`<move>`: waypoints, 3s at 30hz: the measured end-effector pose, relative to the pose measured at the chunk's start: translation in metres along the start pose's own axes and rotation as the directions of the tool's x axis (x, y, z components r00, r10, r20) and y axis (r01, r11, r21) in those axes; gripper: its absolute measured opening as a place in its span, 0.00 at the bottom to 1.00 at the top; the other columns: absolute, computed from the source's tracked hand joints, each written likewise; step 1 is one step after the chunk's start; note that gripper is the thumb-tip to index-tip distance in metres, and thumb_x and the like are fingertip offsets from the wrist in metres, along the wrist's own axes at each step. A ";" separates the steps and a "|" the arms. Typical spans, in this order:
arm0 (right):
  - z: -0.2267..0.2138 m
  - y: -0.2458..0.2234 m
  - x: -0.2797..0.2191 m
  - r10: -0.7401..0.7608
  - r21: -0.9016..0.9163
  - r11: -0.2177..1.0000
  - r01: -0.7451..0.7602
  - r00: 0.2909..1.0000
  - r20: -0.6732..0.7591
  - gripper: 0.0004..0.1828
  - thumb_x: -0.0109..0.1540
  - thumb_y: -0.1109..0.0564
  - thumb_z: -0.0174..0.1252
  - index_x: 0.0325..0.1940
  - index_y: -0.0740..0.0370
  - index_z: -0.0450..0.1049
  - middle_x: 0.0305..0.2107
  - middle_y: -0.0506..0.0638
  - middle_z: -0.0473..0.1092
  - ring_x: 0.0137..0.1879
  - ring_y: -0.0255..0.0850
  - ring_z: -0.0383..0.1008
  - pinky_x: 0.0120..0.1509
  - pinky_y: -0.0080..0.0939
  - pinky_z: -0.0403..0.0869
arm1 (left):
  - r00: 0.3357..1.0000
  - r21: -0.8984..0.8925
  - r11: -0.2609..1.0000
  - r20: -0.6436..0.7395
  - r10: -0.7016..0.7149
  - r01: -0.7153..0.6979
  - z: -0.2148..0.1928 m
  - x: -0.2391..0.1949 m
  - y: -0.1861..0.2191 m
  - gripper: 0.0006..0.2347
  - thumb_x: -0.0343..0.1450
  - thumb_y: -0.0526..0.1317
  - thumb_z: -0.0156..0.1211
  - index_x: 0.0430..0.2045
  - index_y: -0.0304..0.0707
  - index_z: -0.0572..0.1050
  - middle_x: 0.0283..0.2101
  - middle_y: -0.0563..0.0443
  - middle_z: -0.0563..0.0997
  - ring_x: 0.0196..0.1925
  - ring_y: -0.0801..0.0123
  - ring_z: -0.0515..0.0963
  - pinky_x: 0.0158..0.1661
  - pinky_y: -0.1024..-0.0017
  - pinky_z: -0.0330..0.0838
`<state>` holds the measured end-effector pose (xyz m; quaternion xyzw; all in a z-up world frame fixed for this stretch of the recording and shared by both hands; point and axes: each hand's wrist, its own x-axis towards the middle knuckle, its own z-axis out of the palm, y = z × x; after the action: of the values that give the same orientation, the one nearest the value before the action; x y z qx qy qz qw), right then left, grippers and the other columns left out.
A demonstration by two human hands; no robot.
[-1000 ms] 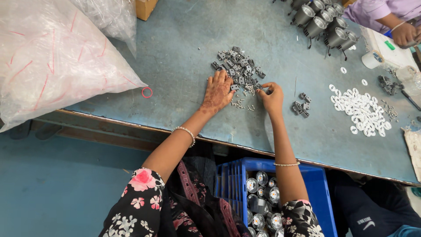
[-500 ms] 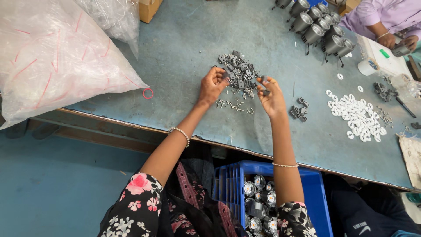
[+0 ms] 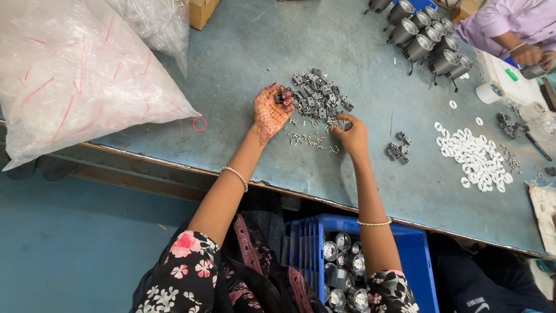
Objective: The person sits at a workbench and repeatedly picks small metal parts and screws from a pile, inserts the screws into the parts, and places the assembled units into a blue crate. The person also handles plastic bags and rubber bands on the table.
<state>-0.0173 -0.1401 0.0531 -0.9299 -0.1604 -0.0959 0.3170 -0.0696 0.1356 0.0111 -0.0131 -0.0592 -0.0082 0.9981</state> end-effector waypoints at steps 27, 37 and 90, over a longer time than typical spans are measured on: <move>-0.013 -0.075 0.024 -0.478 -0.044 0.867 0.496 0.854 0.203 0.21 0.53 0.62 0.72 0.46 0.64 0.71 0.35 0.54 0.70 0.39 0.47 0.71 0.44 0.45 0.72 | 0.995 0.350 0.935 0.057 -0.086 0.061 -0.014 0.010 -0.010 0.09 0.71 0.36 0.56 0.41 0.29 0.74 0.23 0.58 0.64 0.24 0.78 0.64 0.20 0.79 0.54; -0.016 -0.062 0.046 -0.039 0.530 0.833 -0.160 0.938 0.345 0.12 0.63 0.62 0.64 0.49 0.60 0.72 0.38 0.55 0.76 0.36 0.37 0.71 0.36 0.37 0.66 | 0.996 0.374 0.924 -0.065 -0.054 0.074 0.011 -0.004 -0.010 0.10 0.72 0.35 0.55 0.43 0.29 0.77 0.27 0.55 0.71 0.30 0.74 0.73 0.27 0.77 0.65; 0.025 -0.074 0.051 -0.401 0.041 0.915 0.402 0.888 0.225 0.21 0.57 0.62 0.63 0.55 0.56 0.79 0.47 0.54 0.78 0.43 0.47 0.79 0.51 0.43 0.75 | 0.887 0.807 -0.591 0.270 0.375 0.004 0.023 -0.013 -0.023 0.10 0.66 0.45 0.69 0.36 0.50 0.76 0.44 0.50 0.75 0.46 0.55 0.80 0.45 0.56 0.74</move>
<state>0.0059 -0.0570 0.0892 -0.8824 -0.3841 -0.0524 0.2665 -0.0859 0.1138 0.0330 0.8474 0.0789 0.2571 0.4577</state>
